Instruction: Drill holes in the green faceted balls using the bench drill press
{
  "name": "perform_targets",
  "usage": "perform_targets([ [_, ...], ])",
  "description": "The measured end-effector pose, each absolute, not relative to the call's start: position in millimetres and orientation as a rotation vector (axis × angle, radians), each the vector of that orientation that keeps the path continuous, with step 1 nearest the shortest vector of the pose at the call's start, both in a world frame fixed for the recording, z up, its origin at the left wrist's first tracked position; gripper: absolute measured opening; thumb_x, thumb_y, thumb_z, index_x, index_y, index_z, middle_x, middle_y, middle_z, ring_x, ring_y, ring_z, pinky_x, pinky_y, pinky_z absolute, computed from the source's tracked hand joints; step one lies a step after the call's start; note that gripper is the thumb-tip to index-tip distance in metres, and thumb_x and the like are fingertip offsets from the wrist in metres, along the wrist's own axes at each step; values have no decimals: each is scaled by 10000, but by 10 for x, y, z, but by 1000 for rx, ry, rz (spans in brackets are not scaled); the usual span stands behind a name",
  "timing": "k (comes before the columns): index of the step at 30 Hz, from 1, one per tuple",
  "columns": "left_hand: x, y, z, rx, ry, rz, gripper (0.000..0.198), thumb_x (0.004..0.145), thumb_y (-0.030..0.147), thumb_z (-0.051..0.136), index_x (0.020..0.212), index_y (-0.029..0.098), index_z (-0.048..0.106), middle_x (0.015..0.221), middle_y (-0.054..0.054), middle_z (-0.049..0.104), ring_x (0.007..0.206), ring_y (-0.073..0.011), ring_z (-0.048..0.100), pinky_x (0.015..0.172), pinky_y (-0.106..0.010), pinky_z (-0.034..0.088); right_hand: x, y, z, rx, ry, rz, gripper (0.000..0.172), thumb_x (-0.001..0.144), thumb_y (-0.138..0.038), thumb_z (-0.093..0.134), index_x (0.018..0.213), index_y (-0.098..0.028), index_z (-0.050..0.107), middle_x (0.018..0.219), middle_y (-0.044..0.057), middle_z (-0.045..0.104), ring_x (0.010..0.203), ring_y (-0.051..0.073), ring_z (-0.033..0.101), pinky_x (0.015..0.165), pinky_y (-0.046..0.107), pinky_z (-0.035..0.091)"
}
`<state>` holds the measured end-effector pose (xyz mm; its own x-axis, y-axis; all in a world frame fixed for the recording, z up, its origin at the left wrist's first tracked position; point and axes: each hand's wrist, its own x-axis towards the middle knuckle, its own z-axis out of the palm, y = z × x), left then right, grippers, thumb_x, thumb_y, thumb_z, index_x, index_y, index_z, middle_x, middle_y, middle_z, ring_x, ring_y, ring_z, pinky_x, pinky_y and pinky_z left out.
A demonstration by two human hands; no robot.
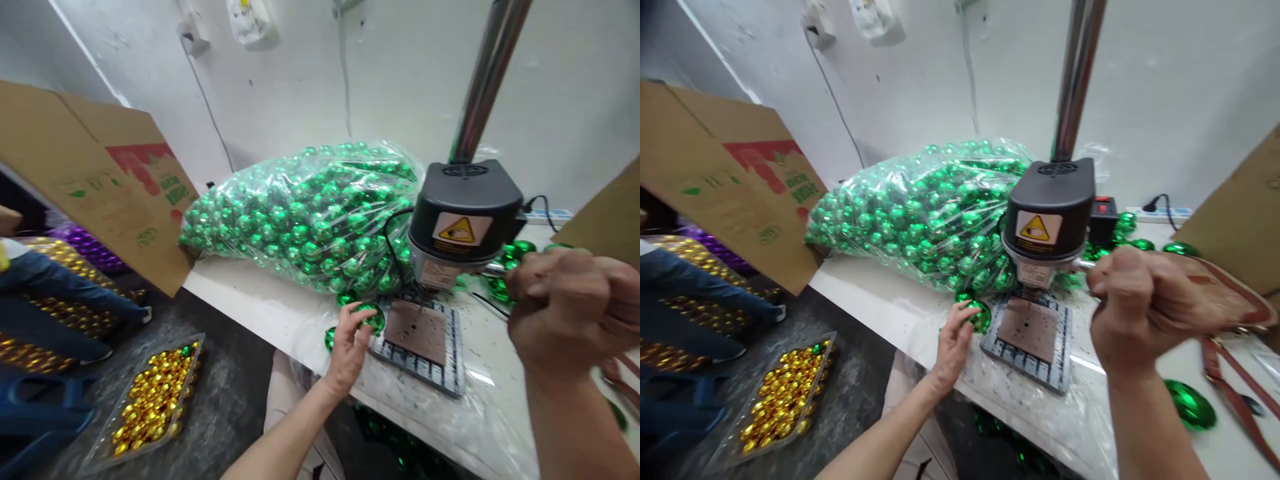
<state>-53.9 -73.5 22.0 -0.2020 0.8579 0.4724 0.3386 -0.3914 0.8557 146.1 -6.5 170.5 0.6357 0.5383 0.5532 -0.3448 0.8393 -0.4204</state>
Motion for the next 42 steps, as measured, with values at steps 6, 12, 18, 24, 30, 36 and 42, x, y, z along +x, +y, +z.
perform_targets([
  [6, -308, -527, 241, 1183, 1210, 1465, 495, 893, 556, 639, 1252, 218, 684, 1165, -91, 714, 1098, -213, 657, 983, -329, 508, 1529, 29, 1705, -367, -1088, 175, 421, 869, -250, 619, 510, -180, 411, 461, -68, 399, 421, 40, 426, 424, 256, 296],
  [12, -166, -296, 210, 1131, 1157, 1429, 638, 801, 537, 754, 1315, 192, 602, 1203, -87, 690, 1103, -194, 647, 969, -296, 501, 1512, -18, 1742, -418, -1142, 179, 450, 921, -308, 567, 540, -195, 355, 477, -64, 348, 435, 49, 397, 444, 250, 306],
  [18, -110, -106, 97, 1239, 1233, 1415, 639, 777, 527, 775, 1273, 160, 610, 1167, -103, 692, 1047, -204, 661, 952, -322, 517, 1511, -13, 1737, -444, -1165, 178, 465, 937, -334, 550, 551, -202, 325, 487, -56, 326, 436, 54, 371, 456, 267, 289],
  [24, -119, -30, 28, 1363, 1282, 1391, 572, 780, 437, 792, 1266, 175, 642, 1210, -114, 694, 1143, -248, 645, 1015, -371, 501, 1506, -5, 1741, -383, -1173, 185, 443, 939, -301, 553, 568, -188, 339, 499, -60, 342, 452, 33, 379, 457, 252, 268],
  [30, -76, -5, 39, 1478, 1296, 1331, 580, 777, 399, 787, 1289, 172, 637, 1308, -126, 662, 1249, -273, 596, 1111, -413, 426, 1499, -12, 1751, -387, -1168, 173, 448, 941, -313, 552, 573, -183, 332, 506, -58, 349, 454, 30, 375, 451, 243, 254],
  [36, -59, -16, 41, 1608, 1267, 1287, 553, 757, 360, 806, 1257, 196, 636, 1280, -101, 668, 1242, -271, 593, 1113, -430, 418, 1478, -22, 1760, -415, -1162, 143, 456, 944, -323, 547, 571, -190, 321, 499, -54, 339, 449, 38, 354, 465, 255, 262],
  [42, -7, -39, 45, 1692, 1192, 1273, 498, 761, 304, 811, 1199, 206, 595, 1171, -66, 669, 1101, -227, 640, 984, -368, 492, 1453, -14, 1799, -399, -1149, 134, 455, 945, -261, 544, 572, -181, 297, 490, -59, 315, 440, 23, 325, 459, 239, 248],
])
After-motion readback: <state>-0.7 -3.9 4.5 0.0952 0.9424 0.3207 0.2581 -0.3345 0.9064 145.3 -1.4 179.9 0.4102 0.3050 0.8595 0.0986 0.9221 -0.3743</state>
